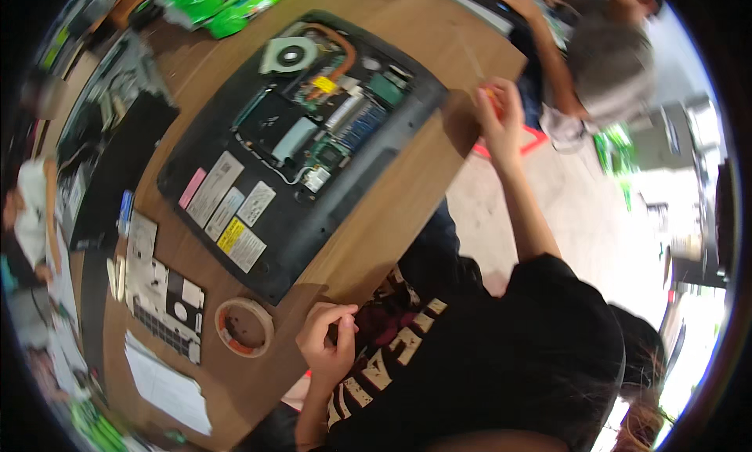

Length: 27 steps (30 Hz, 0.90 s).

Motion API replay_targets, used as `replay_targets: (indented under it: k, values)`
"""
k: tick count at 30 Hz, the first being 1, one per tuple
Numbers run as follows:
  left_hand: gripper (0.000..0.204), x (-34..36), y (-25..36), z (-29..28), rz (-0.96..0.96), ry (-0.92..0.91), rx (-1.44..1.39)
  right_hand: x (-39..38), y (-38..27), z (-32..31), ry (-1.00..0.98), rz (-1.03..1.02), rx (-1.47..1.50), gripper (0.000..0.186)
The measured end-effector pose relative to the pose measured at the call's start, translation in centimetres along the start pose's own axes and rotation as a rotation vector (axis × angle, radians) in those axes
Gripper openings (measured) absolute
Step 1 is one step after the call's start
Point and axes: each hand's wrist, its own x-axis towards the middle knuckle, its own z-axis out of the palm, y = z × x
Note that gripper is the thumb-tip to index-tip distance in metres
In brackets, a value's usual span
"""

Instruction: The person unscrews and removes the internal cooling fan from a laptop using a screwdriver, handles a roll of tape, and manipulates various internal hardware components.

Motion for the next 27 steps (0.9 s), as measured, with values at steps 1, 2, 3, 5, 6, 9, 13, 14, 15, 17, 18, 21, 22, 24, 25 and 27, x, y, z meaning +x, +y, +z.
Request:
replay_targets:
  k: [1,2,3,5,6,9,13,14,15,17,18,21,22,24,25,27]
  values:
    - [0.009,0.5,0.9,0.1,-0.025,-0.035,0.077,0.9,0.2,0.2,-0.037,0.053,0.000,0.016]
    - [0.010,0.7,1.8,0.1,-0.062,-0.074,0.135,1.9,0.3,0.3,-0.050,0.067,0.071,0.018]
    - [0.012,1.9,3.0,0.0,-0.029,-0.147,0.191,2.8,0.2,0.1,-0.071,0.118,0.220,0.021]
    - [0.012,5.3,5.3,-0.6,0.008,-0.330,0.279,4.4,-0.2,0.9,-0.038,0.111,0.366,0.033]
    - [0.012,7.4,6.7,-0.8,0.057,-0.405,0.321,5.2,-0.7,1.5,-0.023,0.129,0.558,0.037]
    - [0.013,14.6,9.7,-0.9,0.135,-0.359,0.468,7.5,-3.1,3.7,-0.023,0.123,0.710,0.037]
    - [0.041,25.6,6.7,-1.8,0.392,-0.150,0.771,11.6,-5.3,6.3,-0.093,0.033,0.774,0.027]
    - [0.057,27.9,6.0,-1.8,0.482,-0.125,0.902,13.0,-5.9,6.6,-0.086,0.018,0.786,0.027]
    - [0.074,29.9,4.9,-1.7,0.497,-0.149,0.979,14.2,-5.9,7.5,-0.179,-0.025,0.720,0.027]
    - [0.107,33.7,3.3,-0.9,0.533,-0.239,1.094,16.5,-7.1,9.0,-0.312,-0.089,0.619,0.023]
    - [0.109,34.8,2.7,-0.7,0.538,-0.296,1.133,17.0,-8.2,10.1,-0.309,-0.092,0.607,0.023]
    - [0.111,36.9,0.7,-0.9,0.372,-0.440,0.933,17.0,-10.4,14.0,-0.431,-0.100,0.597,0.024]
    - [0.111,36.9,0.0,-0.8,0.359,-0.448,0.914,16.5,-10.2,14.9,-0.491,-0.077,0.622,0.028]
    - [0.111,36.7,-0.3,-0.3,0.332,-0.375,0.777,15.2,-9.1,15.8,-0.529,-0.155,0.613,0.044]
    - [0.112,36.3,-0.9,-0.5,0.334,-0.350,0.719,14.5,-8.7,16.0,-0.546,-0.182,0.546,0.044]
    - [0.111,36.0,-1.3,-0.6,0.299,-0.358,0.634,13.7,-8.1,15.3,-0.570,-0.229,0.429,0.044]
